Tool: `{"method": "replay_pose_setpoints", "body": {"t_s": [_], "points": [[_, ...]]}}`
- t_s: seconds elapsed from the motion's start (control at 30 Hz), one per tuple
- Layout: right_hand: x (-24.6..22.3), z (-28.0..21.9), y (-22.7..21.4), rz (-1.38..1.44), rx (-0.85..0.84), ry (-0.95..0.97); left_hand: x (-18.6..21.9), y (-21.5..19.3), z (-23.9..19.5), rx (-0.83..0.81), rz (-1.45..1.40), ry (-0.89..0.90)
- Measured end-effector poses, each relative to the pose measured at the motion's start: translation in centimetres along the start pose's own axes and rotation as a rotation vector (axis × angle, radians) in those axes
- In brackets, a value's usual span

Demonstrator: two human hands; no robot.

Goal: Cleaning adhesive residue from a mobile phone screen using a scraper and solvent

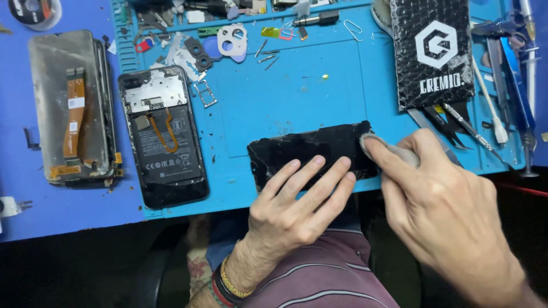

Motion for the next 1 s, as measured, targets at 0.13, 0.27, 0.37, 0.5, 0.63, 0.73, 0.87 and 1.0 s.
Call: {"method": "replay_pose_setpoints", "body": {"t_s": [0.13,0.27,0.37,0.5,0.63,0.73,0.87,1.0], "points": [[-0.1,0.4,0.0,0.028,0.002,-0.022,0.2,0.0,-0.3,-0.007,-0.012,0.014],[0.4,-0.5,0.5,0.019,-0.009,-0.005,-0.1,0.1,-0.4,-0.021,-0.012,0.011],[0.3,-0.1,0.1,0.002,0.049,-0.044,0.1,0.1,-0.3,0.001,-0.008,0.009],[0.3,-0.8,0.2,0.056,-0.055,-0.071,0.0,0.0,-0.3,-0.012,-0.009,0.014],[0.1,0.1,0.2,0.052,-0.016,-0.068,0.2,0.0,-0.4,-0.019,0.003,0.020],[0.3,-2.6,0.4,0.040,-0.134,-0.113,0.2,-0.3,-0.2,-0.016,0.009,0.021],[0.4,-0.6,0.4,0.042,0.087,-0.095,0.5,0.0,-0.4,-0.027,-0.009,0.015],[0.3,-1.7,0.2,0.148,-0.035,-0.093,0.3,-0.1,-0.7,-0.021,-0.020,0.024]]}}
Point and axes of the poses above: each hand's wrist, its own z-axis towards the middle knuckle, its own y-axis out of the palm, x = y × z, the point moved 2 cm from there along z, towards the middle knuckle, and after that the axes turned 15 degrees about -y, right-handed, at the moved point
